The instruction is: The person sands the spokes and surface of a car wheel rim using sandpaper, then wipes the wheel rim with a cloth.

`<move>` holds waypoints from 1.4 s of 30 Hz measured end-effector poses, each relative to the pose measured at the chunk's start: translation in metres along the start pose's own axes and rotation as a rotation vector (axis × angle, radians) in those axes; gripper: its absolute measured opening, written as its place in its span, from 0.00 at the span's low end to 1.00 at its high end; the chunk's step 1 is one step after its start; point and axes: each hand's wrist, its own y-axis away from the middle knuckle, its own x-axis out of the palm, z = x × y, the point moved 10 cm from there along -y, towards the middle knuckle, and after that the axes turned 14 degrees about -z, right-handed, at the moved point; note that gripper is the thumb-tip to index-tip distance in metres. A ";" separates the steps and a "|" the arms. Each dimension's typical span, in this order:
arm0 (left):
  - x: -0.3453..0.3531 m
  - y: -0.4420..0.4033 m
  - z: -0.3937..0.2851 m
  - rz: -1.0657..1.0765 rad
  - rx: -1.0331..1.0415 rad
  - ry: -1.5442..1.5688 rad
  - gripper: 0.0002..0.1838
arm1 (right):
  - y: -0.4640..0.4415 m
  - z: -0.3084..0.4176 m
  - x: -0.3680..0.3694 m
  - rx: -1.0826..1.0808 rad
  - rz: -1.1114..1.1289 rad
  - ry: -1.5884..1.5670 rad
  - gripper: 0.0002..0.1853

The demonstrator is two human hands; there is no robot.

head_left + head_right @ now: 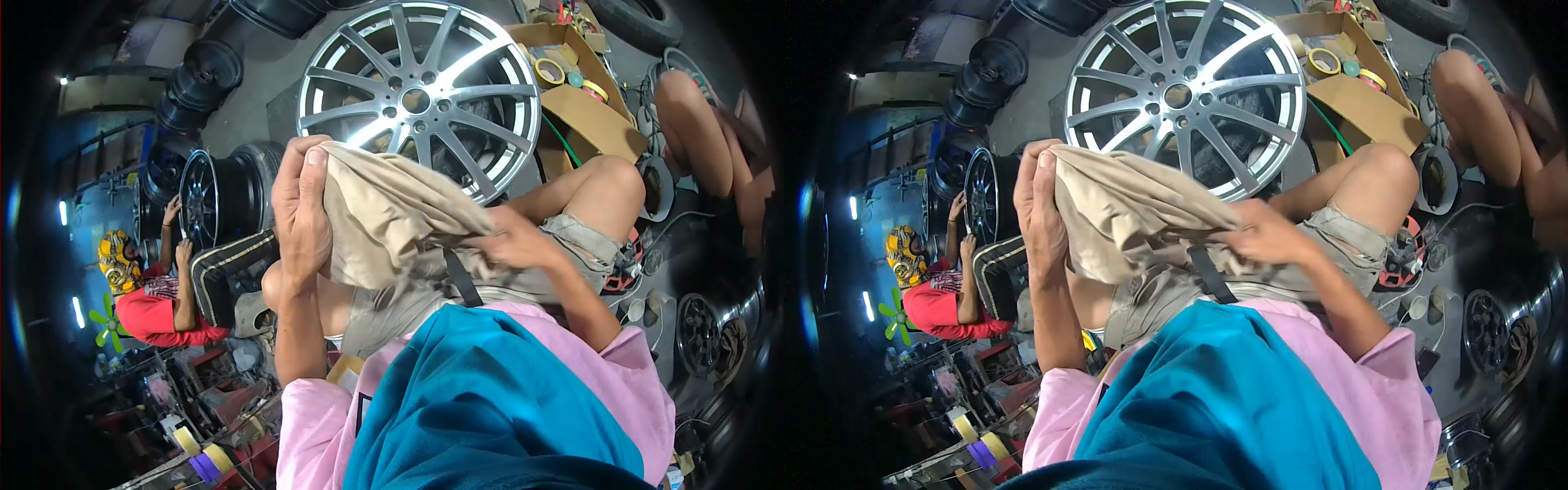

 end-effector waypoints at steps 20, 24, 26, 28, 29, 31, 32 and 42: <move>0.011 0.005 0.077 0.449 0.039 -0.505 0.15 | 0.009 0.025 -0.097 0.052 -0.758 -0.134 0.21; -0.018 -0.026 0.122 0.374 0.237 -0.739 0.18 | 0.087 0.134 -0.253 -0.345 -1.416 0.304 0.27; -0.027 -0.039 0.139 0.359 0.211 -0.825 0.19 | 0.111 0.172 -0.268 -0.413 -1.487 0.466 0.27; -0.029 -0.045 0.148 0.347 0.384 -0.926 0.27 | 0.096 0.192 -0.256 -0.382 -1.371 0.633 0.28; -0.030 -0.049 0.153 0.348 0.378 -0.919 0.27 | 0.077 0.196 -0.243 -0.348 -1.263 0.713 0.28; -0.027 -0.054 0.170 0.337 0.340 -1.024 0.33 | 0.013 0.181 -0.197 -0.211 -0.925 0.875 0.28; -0.021 -0.057 0.186 0.418 0.260 -1.046 0.35 | -0.021 0.160 -0.167 -0.110 -0.718 0.965 0.29; 0.002 -0.071 0.228 0.577 0.315 -1.051 0.17 | -0.034 -0.023 -0.053 0.142 -0.014 0.552 0.29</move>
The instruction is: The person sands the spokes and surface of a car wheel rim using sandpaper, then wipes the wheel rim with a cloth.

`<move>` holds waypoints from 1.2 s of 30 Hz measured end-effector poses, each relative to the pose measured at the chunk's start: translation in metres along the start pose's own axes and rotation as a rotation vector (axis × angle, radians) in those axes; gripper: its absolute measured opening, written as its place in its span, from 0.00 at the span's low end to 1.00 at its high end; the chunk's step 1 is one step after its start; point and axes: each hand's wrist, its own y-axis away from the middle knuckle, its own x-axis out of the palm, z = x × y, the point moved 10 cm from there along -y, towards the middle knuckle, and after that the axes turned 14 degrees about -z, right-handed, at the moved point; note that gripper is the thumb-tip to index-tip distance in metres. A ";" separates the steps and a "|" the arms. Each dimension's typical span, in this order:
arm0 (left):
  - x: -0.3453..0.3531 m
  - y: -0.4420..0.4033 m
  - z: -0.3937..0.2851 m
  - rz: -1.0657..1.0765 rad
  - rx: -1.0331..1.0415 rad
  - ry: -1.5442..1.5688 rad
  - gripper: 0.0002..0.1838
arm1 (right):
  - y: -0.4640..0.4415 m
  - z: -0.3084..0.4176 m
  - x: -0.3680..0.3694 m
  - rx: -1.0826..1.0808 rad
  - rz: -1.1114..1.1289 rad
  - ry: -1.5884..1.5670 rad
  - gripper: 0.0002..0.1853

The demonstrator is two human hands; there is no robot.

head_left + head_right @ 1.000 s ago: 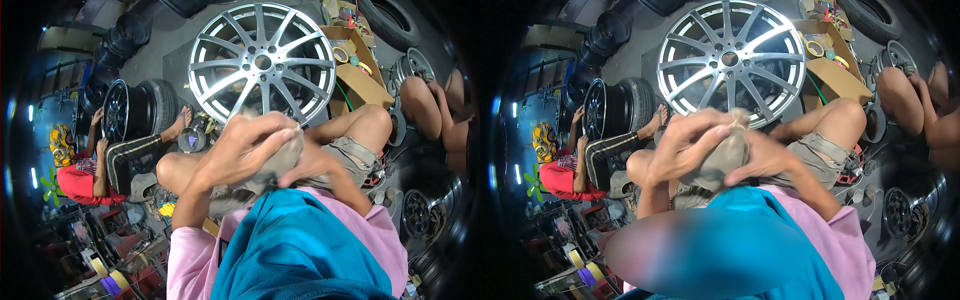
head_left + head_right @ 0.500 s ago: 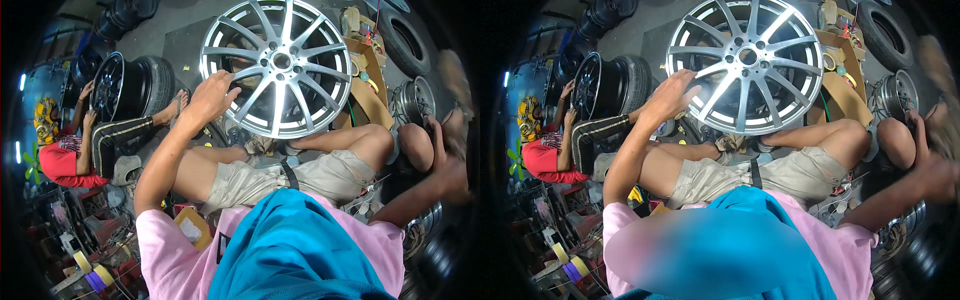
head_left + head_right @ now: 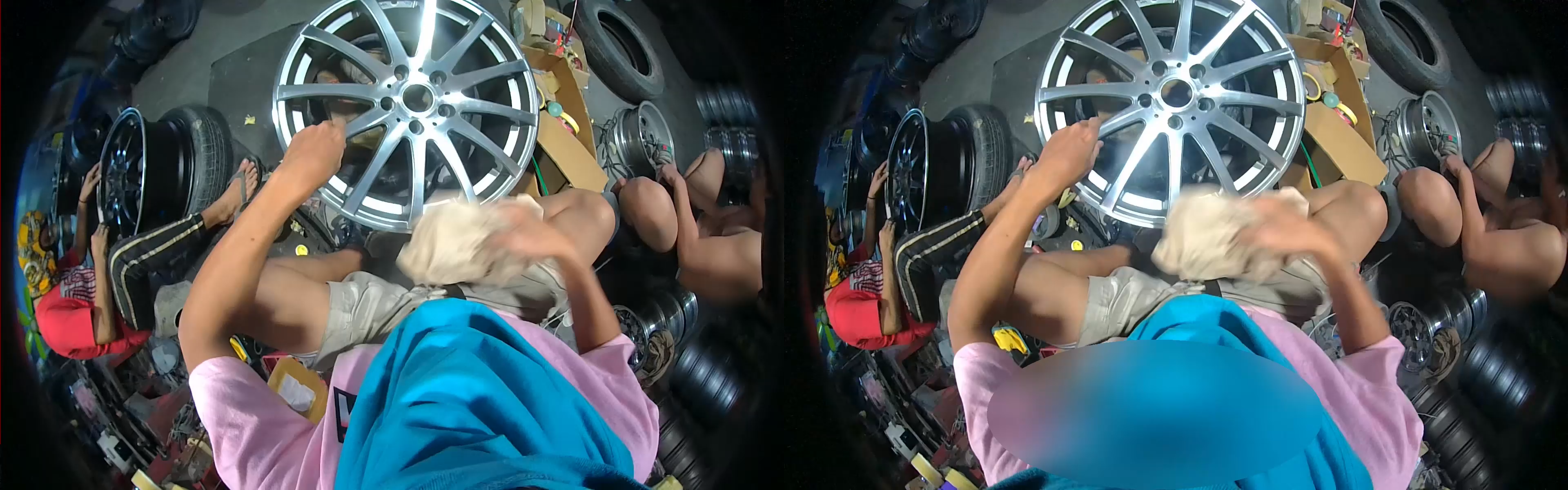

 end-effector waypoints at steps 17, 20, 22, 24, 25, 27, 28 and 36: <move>-0.027 0.007 -0.008 -0.026 -0.005 -0.044 0.08 | -0.036 0.106 0.082 -0.243 0.451 0.335 0.29; -0.038 0.018 0.008 -0.036 -0.048 0.059 0.10 | 0.022 0.085 0.134 -0.247 0.861 0.078 0.34; -0.046 0.029 0.024 -0.115 -0.135 0.243 0.10 | -0.005 0.097 0.081 -0.363 0.247 0.160 0.31; -0.057 0.031 0.038 -0.247 -0.132 0.380 0.11 | -0.014 0.067 0.030 0.265 0.194 0.126 0.25; -0.071 0.034 0.043 -0.329 -0.115 0.376 0.12 | -0.017 0.070 -0.005 0.433 0.016 0.208 0.23; -0.081 0.038 0.067 -0.353 -0.313 0.302 0.15 | -0.042 0.027 -0.064 0.122 -0.366 -0.015 0.24; -0.089 0.041 0.079 -0.432 -0.353 0.268 0.16 | -0.048 0.036 -0.078 0.060 -0.457 0.013 0.26; 0.003 0.077 0.101 -0.167 -0.817 0.766 0.27 | -0.076 0.007 -0.014 -0.004 -0.624 0.021 0.32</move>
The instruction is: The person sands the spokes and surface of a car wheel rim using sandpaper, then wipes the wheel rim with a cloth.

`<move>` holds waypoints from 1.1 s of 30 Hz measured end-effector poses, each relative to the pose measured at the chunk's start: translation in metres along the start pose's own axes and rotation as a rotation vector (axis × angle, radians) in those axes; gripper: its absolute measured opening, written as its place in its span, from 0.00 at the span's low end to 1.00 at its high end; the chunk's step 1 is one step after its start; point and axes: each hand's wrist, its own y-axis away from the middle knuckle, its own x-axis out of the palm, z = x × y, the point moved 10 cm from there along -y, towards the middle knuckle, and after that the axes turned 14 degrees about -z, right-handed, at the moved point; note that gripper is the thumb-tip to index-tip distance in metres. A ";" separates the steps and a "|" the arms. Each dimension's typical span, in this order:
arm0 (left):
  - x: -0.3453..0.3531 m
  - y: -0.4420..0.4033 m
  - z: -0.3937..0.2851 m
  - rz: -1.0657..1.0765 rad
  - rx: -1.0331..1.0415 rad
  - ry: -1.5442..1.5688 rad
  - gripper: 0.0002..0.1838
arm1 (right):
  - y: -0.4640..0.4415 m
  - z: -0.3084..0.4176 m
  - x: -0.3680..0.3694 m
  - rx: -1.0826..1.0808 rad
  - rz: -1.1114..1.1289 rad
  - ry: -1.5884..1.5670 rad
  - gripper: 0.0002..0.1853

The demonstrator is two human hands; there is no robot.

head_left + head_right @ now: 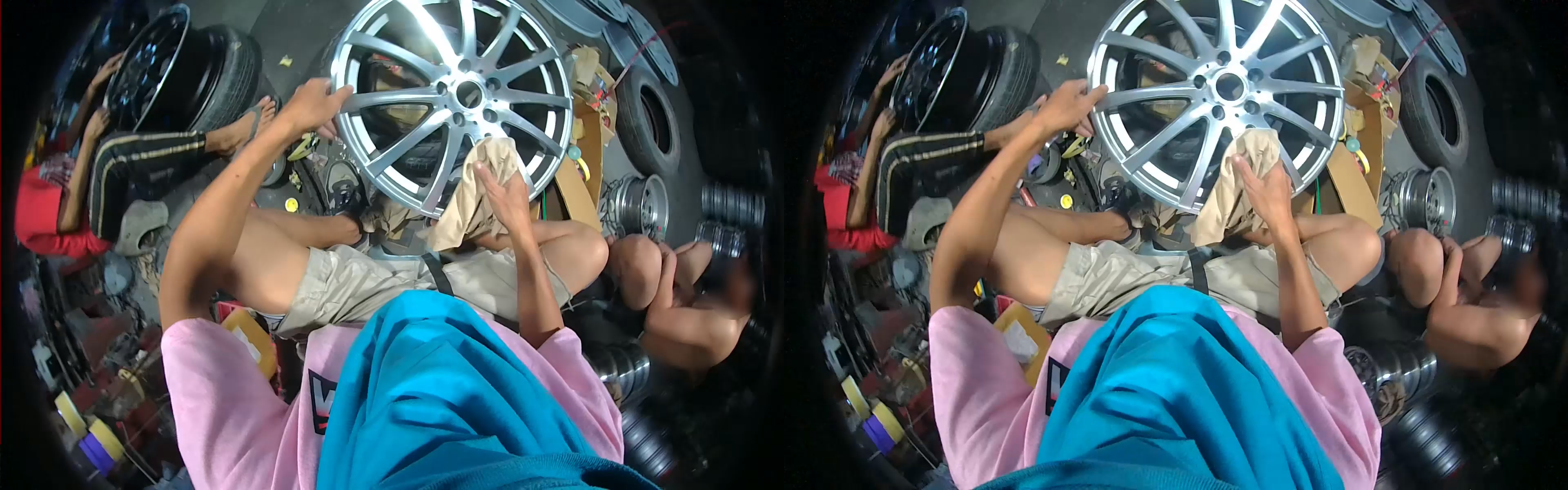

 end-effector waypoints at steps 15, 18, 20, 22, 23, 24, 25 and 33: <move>-0.036 -0.126 -0.073 -0.441 0.150 -0.369 0.29 | 0.019 0.041 0.084 0.287 -0.033 -0.356 0.25; -0.032 -0.132 -0.085 -0.478 0.177 -0.517 0.31 | 0.013 0.019 0.107 0.282 0.082 -0.311 0.20; -0.030 -0.124 -0.095 -0.441 0.195 -0.527 0.29 | 0.019 0.007 0.114 0.309 0.102 -0.377 0.19; -0.029 -0.112 -0.104 -0.456 0.257 -0.525 0.27 | 0.027 0.012 0.108 0.367 0.116 -0.419 0.19; -0.029 -0.108 -0.102 -0.459 0.240 -0.530 0.27 | 0.030 0.016 0.103 0.419 0.113 -0.461 0.19; -0.029 -0.104 -0.104 -0.468 0.248 -0.524 0.27 | 0.034 0.017 0.106 0.485 0.210 -0.445 0.23; -0.031 -0.102 -0.108 -0.479 0.259 -0.516 0.27 | 0.034 0.014 0.108 0.477 0.223 -0.443 0.23; -0.045 -0.104 -0.091 -0.097 0.327 -0.184 0.27 | 0.031 0.017 0.091 0.230 0.026 -0.394 0.27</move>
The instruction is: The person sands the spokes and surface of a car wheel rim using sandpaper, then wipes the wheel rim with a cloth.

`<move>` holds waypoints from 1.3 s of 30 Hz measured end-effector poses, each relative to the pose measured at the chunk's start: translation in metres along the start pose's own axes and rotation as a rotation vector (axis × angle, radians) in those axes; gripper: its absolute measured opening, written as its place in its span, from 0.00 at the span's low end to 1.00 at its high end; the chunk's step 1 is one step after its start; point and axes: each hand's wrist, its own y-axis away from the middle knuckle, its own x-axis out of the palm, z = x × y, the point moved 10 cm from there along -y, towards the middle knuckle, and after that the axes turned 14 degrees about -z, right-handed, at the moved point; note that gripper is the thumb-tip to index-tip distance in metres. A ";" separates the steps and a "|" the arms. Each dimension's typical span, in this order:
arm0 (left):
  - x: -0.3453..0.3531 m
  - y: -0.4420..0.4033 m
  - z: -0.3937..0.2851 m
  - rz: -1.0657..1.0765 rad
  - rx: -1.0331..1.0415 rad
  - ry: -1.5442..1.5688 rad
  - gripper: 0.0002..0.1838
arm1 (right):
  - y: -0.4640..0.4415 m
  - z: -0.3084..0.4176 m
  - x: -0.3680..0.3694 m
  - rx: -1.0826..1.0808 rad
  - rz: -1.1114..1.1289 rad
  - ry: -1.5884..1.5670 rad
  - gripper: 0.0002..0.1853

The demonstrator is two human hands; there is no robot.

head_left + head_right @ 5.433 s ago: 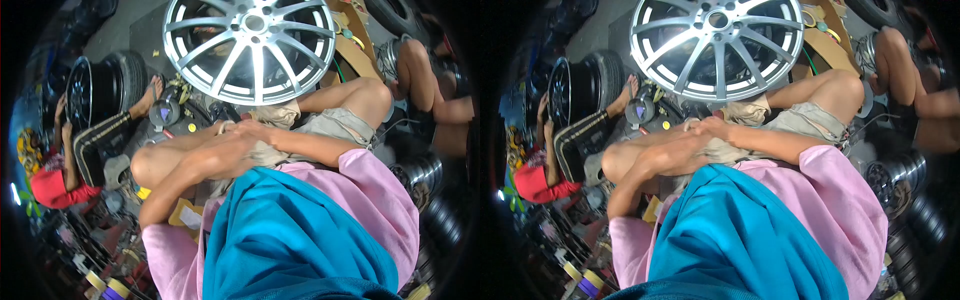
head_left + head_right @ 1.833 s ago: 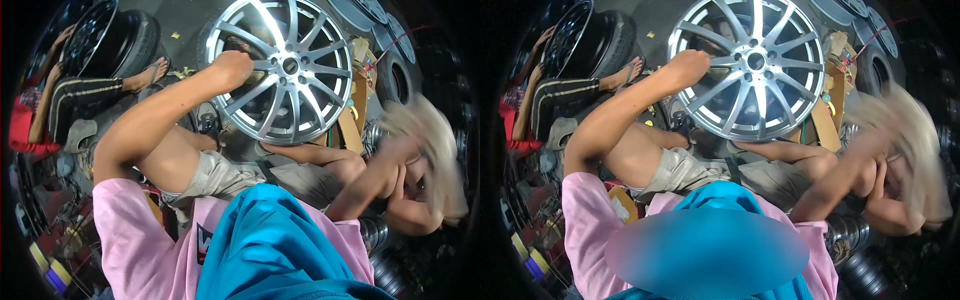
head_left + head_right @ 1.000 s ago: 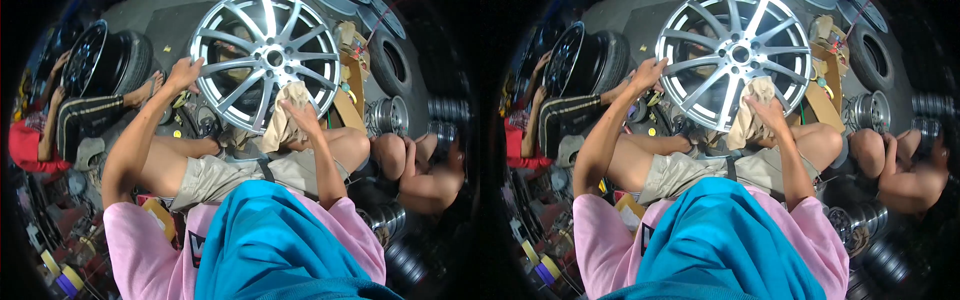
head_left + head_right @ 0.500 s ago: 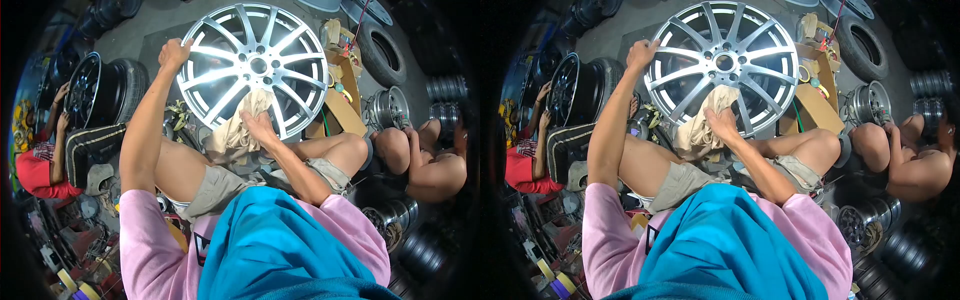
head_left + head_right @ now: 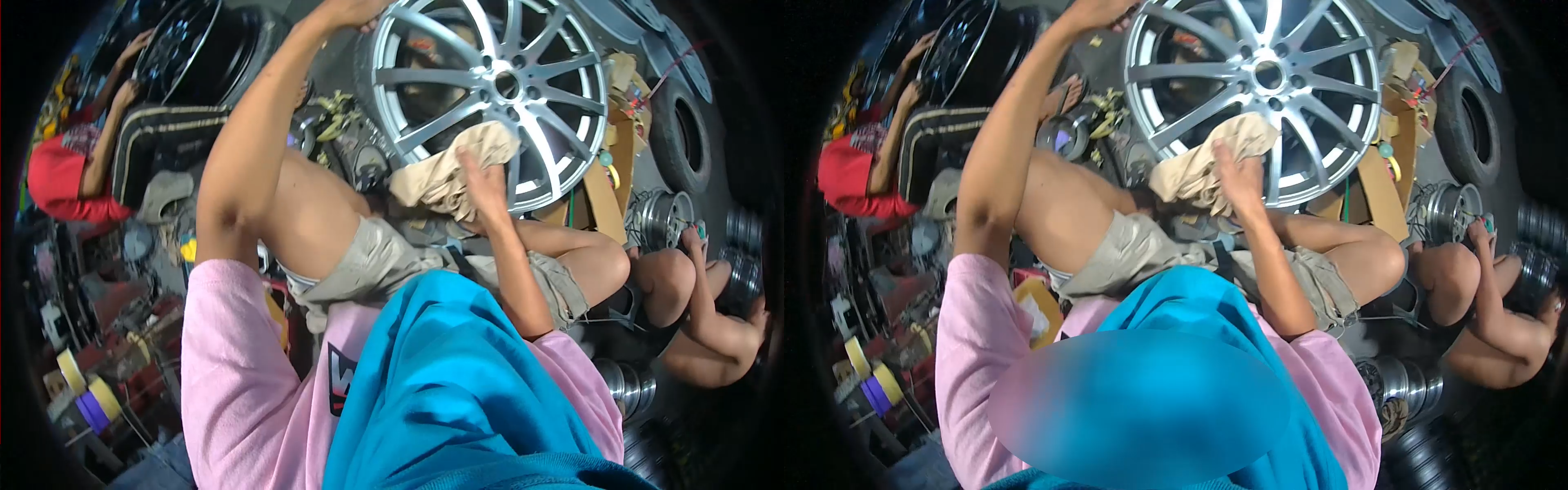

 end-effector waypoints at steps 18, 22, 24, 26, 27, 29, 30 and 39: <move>-0.147 0.211 0.159 -0.272 -0.323 0.550 0.16 | 0.116 -0.077 0.053 -0.252 0.814 1.070 0.32; -0.063 0.312 0.209 -0.026 -0.506 0.425 0.18 | 0.080 -0.151 0.063 -0.551 0.763 1.275 0.28; -0.017 0.352 0.240 0.040 -0.507 0.385 0.15 | 0.081 -0.148 0.068 -0.565 0.806 1.325 0.28; 0.016 0.389 0.274 -0.008 -0.534 0.266 0.17 | 0.073 -0.167 0.064 -0.570 0.834 1.354 0.28; 0.039 0.417 0.297 -0.028 -0.704 0.311 0.17 | 0.073 -0.170 0.065 -0.576 0.845 1.368 0.27; 0.085 0.465 0.356 -0.036 -0.772 0.106 0.20 | 0.075 -0.169 0.066 -0.590 0.871 1.385 0.27; 0.102 0.491 0.369 0.026 -0.882 0.004 0.19 | 0.079 -0.164 0.068 -0.599 0.889 1.392 0.27; 0.187 0.539 0.365 -0.185 -0.987 -0.188 0.20 | 0.090 -0.183 0.064 -0.652 0.974 1.338 0.25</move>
